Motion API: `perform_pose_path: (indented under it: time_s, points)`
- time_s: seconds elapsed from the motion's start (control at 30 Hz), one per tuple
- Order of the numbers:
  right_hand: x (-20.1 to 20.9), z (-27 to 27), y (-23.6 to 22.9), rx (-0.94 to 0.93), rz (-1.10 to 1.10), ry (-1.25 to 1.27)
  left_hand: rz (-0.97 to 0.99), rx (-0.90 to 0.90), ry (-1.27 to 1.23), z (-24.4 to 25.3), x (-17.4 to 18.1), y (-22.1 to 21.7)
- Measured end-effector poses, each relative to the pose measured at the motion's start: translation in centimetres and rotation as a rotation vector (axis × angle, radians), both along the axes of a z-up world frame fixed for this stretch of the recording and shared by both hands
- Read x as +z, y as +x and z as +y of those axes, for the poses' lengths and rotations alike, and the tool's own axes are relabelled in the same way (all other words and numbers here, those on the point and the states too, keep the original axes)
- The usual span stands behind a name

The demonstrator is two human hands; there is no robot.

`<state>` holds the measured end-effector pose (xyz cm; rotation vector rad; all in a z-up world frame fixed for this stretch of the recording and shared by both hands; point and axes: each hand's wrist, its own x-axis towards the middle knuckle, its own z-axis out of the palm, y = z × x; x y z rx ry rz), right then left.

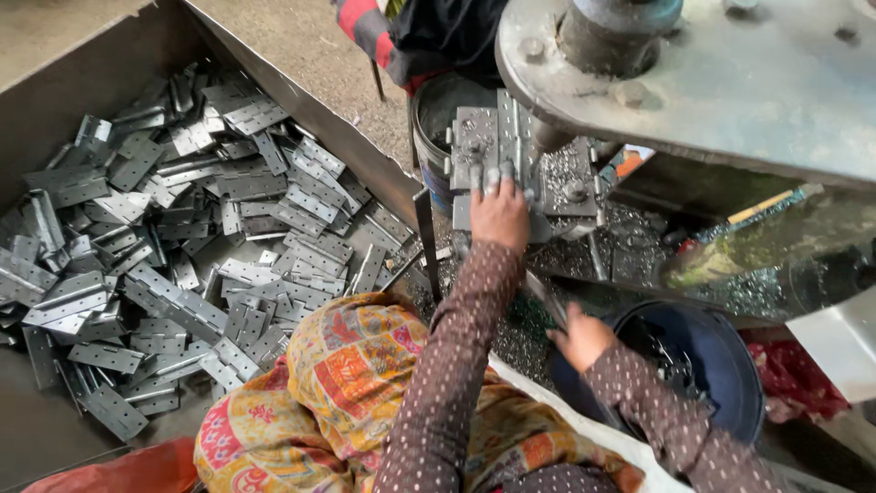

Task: The person sits on the floor and repeatedly picks metal brackets from a large bin, places them into a press machine, and removes the processed pieces into a bucket. The task involves continuous handling of metal parts and operating the press lever.

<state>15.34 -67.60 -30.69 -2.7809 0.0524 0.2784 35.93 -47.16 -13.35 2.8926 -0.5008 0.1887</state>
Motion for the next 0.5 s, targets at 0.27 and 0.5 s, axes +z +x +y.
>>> perform_pose_path:
  time_s: [0.27,0.5]
  points:
    - [-2.4,4.0,-1.4,-0.156,-0.148,0.063,-0.128,-0.028,-0.054,1.3,1.1,-0.2]
    - [2.0,1.3,-0.2,-0.082,0.092,0.007,-0.010,-0.013,-0.110,1.1,1.6,1.5]
